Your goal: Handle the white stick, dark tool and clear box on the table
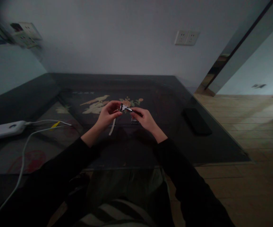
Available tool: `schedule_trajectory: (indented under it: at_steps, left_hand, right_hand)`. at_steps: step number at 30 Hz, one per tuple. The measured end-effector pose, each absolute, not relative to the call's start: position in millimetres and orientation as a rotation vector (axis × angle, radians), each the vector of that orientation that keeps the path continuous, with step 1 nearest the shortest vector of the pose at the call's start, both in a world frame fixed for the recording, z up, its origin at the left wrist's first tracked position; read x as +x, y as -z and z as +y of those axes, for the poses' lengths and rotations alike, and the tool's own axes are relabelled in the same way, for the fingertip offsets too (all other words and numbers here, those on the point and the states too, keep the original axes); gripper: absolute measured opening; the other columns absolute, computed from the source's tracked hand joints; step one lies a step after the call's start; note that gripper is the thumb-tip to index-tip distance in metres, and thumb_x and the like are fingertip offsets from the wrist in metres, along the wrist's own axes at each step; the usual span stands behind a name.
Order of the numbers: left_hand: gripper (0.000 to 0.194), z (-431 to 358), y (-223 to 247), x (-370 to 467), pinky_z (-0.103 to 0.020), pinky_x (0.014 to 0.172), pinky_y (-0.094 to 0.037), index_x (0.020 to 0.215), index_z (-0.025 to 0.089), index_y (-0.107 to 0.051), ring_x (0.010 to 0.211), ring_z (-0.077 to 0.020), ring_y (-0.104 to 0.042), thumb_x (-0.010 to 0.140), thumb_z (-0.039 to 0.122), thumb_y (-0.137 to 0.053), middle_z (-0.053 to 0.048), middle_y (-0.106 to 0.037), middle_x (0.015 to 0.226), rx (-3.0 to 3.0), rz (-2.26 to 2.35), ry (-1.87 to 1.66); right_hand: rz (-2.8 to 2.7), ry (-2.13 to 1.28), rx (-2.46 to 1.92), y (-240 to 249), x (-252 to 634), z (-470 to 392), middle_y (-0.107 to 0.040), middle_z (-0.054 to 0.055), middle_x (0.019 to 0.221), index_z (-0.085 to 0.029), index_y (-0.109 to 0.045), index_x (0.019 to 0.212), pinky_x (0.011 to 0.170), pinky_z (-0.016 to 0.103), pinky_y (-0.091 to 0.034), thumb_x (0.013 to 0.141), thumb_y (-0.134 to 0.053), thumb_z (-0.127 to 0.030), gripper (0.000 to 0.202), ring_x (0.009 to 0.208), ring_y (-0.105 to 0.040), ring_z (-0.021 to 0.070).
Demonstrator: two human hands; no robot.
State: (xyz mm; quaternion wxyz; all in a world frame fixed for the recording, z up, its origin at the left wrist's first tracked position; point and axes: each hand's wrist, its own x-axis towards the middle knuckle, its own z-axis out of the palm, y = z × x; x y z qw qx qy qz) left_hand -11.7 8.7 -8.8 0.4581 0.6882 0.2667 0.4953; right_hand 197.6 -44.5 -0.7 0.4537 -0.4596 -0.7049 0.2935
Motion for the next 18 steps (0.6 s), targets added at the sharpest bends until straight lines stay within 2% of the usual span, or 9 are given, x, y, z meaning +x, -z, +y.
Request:
schedule_trajectory:
  at_steps: [10, 18]
  left_hand:
    - [0.045, 12.6, 9.6, -13.1, -0.024, 0.072, -0.052, 0.105, 0.02, -0.065, 0.09, -0.0159, -0.067, 0.069, 0.036, -0.087, -0.003, -0.069, 0.095, 1.78, 0.581, -1.266]
    - [0.044, 11.1, 9.3, -13.5, -0.024, 0.072, -0.051, 0.103, 0.019, -0.069, 0.085, -0.0143, -0.066, 0.066, 0.03, -0.09, -0.002, -0.069, 0.091, 1.733, 0.584, -1.28]
  right_hand:
    - [-1.792, -0.608, -1.027, 9.2, 201.6, -38.2, -0.079, 0.009, 0.111, -0.021, -0.078, 0.11, 0.087, 0.039, -0.056, 0.092, -0.065, -0.047, 0.034, 0.098, -0.073, 0.0247]
    - [-1.825, -0.541, -1.019, 10.1, 204.0, -37.5, -0.079, 0.009, 0.113, -0.022, -0.078, 0.111, 0.094, 0.043, -0.056, 0.094, -0.065, -0.042, 0.029, 0.103, -0.073, 0.026]
